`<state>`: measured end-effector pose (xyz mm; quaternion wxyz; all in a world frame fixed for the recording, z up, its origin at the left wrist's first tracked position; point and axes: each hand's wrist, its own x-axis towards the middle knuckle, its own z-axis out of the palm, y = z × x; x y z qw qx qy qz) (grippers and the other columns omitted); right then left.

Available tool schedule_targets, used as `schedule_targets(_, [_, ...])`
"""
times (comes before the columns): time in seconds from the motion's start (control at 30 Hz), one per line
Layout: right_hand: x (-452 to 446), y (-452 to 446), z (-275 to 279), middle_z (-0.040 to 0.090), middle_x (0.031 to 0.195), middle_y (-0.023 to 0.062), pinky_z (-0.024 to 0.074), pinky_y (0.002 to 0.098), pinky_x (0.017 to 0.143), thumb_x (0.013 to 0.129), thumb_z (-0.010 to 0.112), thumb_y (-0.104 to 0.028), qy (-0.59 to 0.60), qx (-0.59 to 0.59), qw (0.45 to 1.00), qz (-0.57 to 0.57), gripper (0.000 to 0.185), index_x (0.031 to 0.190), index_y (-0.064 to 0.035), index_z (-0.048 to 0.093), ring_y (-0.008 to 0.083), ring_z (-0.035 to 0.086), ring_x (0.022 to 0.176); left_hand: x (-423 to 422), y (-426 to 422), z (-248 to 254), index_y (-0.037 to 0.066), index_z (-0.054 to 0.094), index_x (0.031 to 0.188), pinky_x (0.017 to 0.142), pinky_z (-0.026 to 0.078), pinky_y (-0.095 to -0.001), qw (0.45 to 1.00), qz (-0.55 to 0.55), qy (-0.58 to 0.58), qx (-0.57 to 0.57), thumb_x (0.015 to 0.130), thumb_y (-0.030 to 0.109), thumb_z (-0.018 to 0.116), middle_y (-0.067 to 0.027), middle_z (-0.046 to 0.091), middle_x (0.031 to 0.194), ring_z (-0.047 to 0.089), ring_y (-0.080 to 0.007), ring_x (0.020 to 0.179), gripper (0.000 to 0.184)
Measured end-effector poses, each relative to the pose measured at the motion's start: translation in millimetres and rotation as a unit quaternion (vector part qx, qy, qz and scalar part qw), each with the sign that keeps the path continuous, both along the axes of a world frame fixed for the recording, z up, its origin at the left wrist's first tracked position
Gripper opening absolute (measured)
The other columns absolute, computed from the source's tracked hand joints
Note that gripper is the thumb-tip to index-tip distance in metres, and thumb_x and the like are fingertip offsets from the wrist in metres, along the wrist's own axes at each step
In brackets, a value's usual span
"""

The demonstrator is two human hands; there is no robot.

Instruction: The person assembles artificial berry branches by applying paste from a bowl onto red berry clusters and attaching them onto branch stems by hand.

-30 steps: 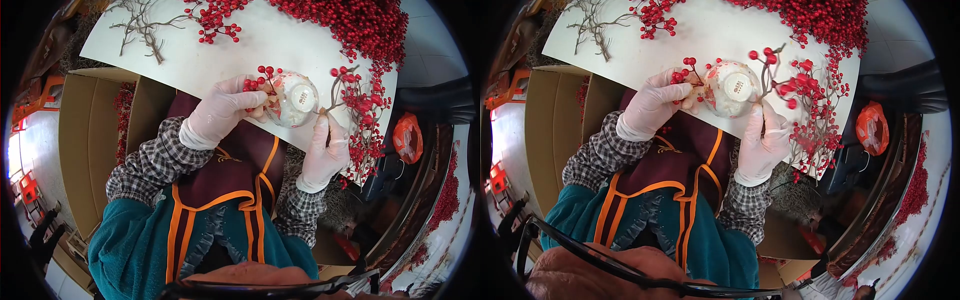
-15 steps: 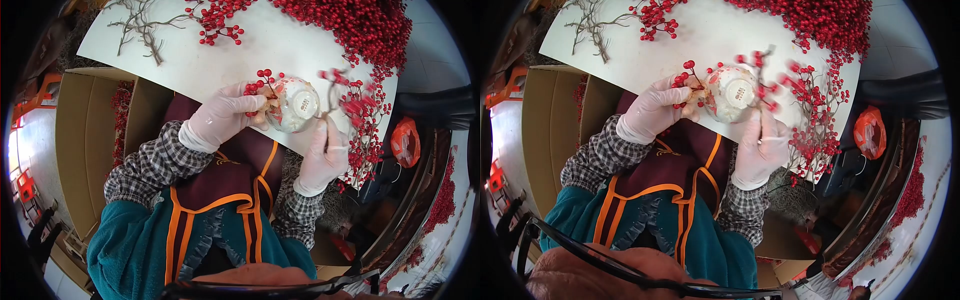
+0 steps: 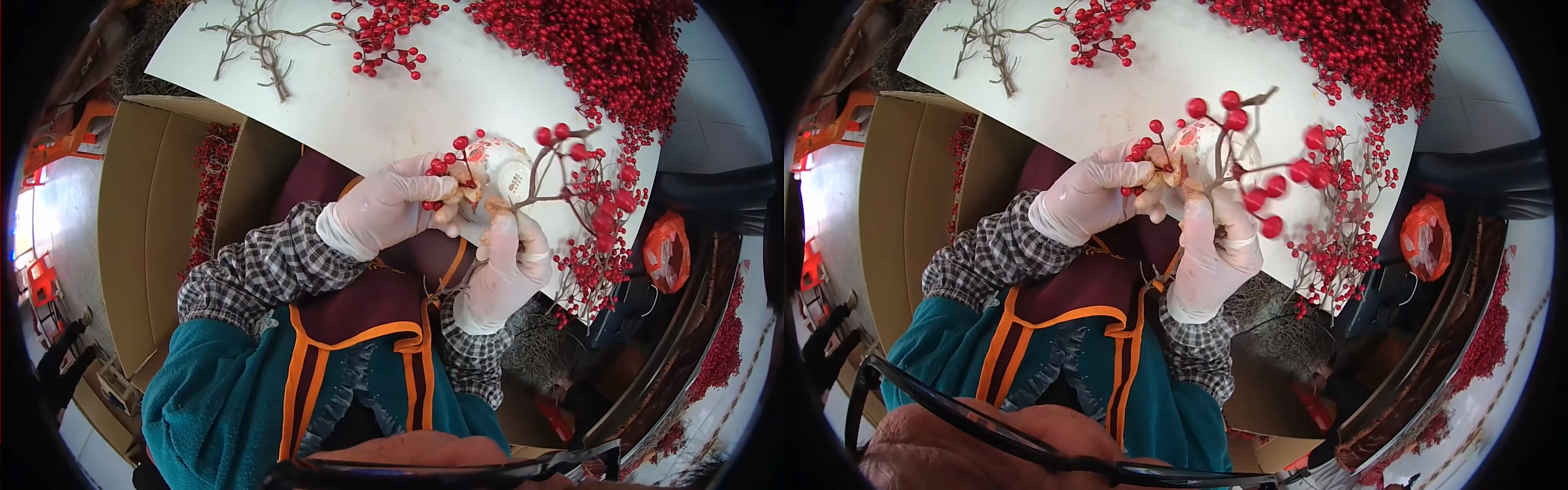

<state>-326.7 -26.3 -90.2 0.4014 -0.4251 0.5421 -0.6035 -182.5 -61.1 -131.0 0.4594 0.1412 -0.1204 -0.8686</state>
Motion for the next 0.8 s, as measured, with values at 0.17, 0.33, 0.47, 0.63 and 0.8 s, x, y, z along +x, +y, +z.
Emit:
schedule_targets(0.17, [7.5, -0.6, -8.2, 0.060, 0.072, 0.0011, 0.0342, 0.0179, 0.051, 0.085, 0.065, 0.002, -0.071, 0.013, 0.997, -0.021, 0.011, 0.096, 0.0010, 0.066, 0.0029, 0.044, 0.058, 0.5, 2.7, 1.8, 0.000, 0.056, 0.114, 0.071, 0.048, -0.0359, 0.999, -0.008, -0.004, -0.037, 0.093, 0.016, 0.056, -0.0070, 0.057, 0.088, 0.053, -0.0165, 0.073, 0.026])
schedule_targets(0.33, [2.4, 2.8, -16.9, 0.061, 0.072, 0.0030, 0.0392, 0.0193, 0.051, 0.088, 0.062, -0.001, -0.119, 0.000, 0.993, -0.002, 0.012, 0.099, 0.0026, 0.064, 0.0041, 0.046, 0.057, 0.8, 2.7, -6.4, -0.001, 0.055, 0.116, 0.071, 0.047, -0.0354, 0.998, -0.014, 0.000, -0.059, 0.092, 0.019, 0.058, -0.0062, 0.056, 0.084, 0.052, -0.0152, 0.071, 0.032])
schedule_targets(0.47, [7.5, 1.5, -6.2, 0.056, 0.069, 0.0014, 0.0434, 0.0216, 0.054, 0.092, 0.058, -0.006, -0.104, 0.010, 0.994, 0.038, 0.015, 0.100, 0.0049, 0.063, 0.0048, 0.045, 0.056, 4.4, 4.2, -3.4, -0.003, 0.052, 0.120, 0.070, 0.047, -0.0350, 1.000, -0.017, 0.003, -0.006, 0.092, 0.019, 0.057, -0.0064, 0.056, 0.086, 0.051, -0.0145, 0.072, 0.035])
schedule_targets(0.63, [10.5, 1.0, -11.9, 0.056, 0.070, 0.0012, 0.0407, 0.0192, 0.054, 0.093, 0.058, -0.008, -0.143, 0.017, 0.988, 0.053, 0.016, 0.102, 0.0042, 0.063, 0.0047, 0.045, 0.058, 5.5, 4.5, 4.2, -0.003, 0.050, 0.124, 0.070, 0.047, -0.0354, 0.999, -0.015, -0.015, 0.029, 0.094, 0.020, 0.055, -0.0060, 0.055, 0.090, 0.050, -0.0138, 0.072, 0.038])
schedule_targets(0.8, [2.6, 1.8, -19.2, 0.063, 0.077, 0.0064, 0.0382, 0.0182, 0.052, 0.088, 0.062, -0.002, -0.156, 0.016, 0.987, 0.032, 0.017, 0.105, -0.0008, 0.063, 0.0053, 0.048, 0.058, 7.8, 5.9, -3.1, -0.001, 0.055, 0.114, 0.072, 0.048, -0.0371, 0.999, -0.031, -0.022, -0.028, 0.095, 0.022, 0.055, -0.0052, 0.057, 0.085, 0.046, -0.0124, 0.062, 0.031])
